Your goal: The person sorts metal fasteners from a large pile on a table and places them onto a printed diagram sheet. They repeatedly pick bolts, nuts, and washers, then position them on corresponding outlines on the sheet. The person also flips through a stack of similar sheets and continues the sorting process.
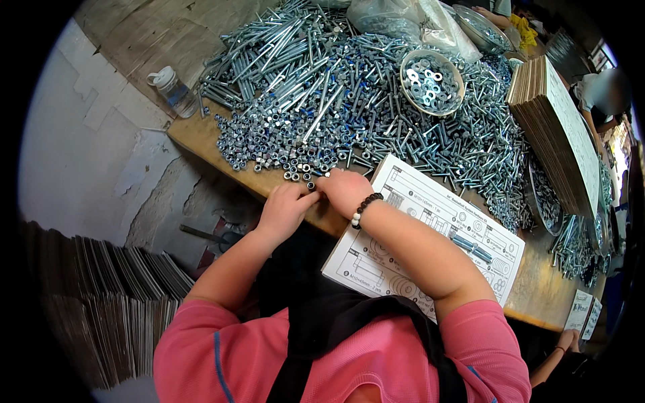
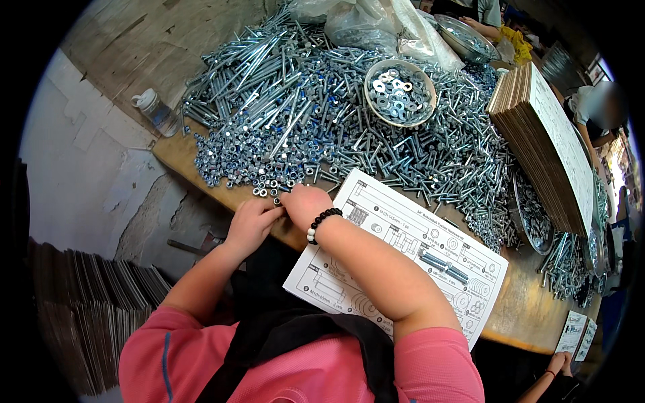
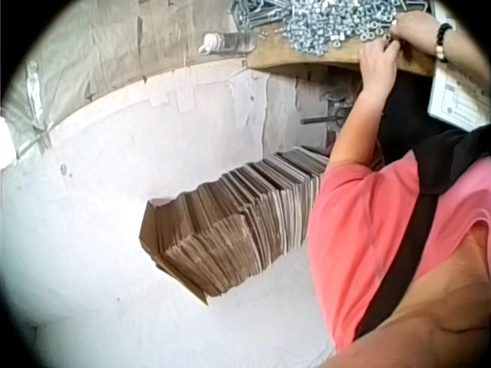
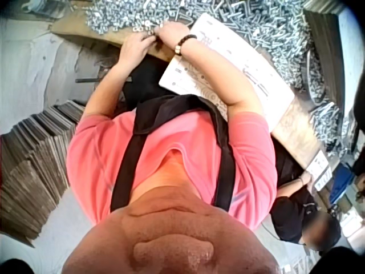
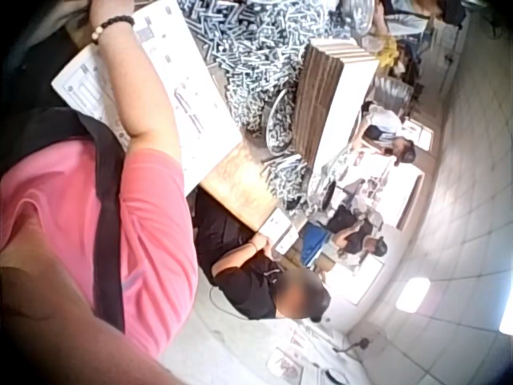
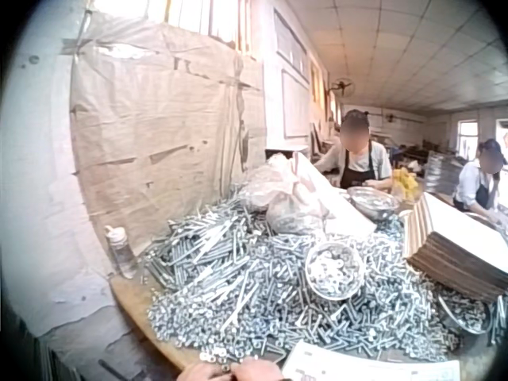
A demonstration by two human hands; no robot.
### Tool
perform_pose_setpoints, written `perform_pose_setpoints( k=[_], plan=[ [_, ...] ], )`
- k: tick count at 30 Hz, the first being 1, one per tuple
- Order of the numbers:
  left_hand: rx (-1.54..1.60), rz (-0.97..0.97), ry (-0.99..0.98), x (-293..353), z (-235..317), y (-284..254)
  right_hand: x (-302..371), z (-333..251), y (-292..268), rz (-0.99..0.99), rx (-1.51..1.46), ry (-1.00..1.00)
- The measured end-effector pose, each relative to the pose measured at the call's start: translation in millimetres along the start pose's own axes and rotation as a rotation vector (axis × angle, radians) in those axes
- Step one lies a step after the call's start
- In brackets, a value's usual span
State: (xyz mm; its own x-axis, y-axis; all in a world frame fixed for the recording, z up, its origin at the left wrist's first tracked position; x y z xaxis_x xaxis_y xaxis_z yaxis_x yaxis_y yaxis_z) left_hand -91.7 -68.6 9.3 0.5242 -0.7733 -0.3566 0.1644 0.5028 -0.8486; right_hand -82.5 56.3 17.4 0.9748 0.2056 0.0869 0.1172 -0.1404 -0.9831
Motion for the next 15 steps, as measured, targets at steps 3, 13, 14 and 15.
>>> perform_pose_setpoints(
  k=[3,13,14,15],
  plan=[
    [0.028,0.031,-0.048,9,3,-4,6,6,-13,0.098,-0.030,-0.032],
    [0.146,-0.009,-0.278,-5,-2,14,109,100,-84,0.341,-0.335,0.204],
    [0.134,0.005,-0.278,-5,-4,14,126,114,-85,0.353,-0.345,0.256],
    [0.122,0.019,-0.278,-4,-7,14,144,124,-87,0.358,-0.380,0.319]
  ],
)
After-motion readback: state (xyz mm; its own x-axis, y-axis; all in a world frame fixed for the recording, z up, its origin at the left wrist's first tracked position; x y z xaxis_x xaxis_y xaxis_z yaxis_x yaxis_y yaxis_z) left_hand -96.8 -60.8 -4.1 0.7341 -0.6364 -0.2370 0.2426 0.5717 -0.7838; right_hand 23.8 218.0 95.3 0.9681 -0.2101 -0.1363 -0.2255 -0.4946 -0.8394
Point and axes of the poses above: each hand's wrist, its own x-axis away from the middle knuckle, its own y-axis out of the palm, z = x × y, the point moved 5 cm from there along -x, towards the middle knuckle, and after that the axes turned 8 degrees about x, right-handed, at the moved point
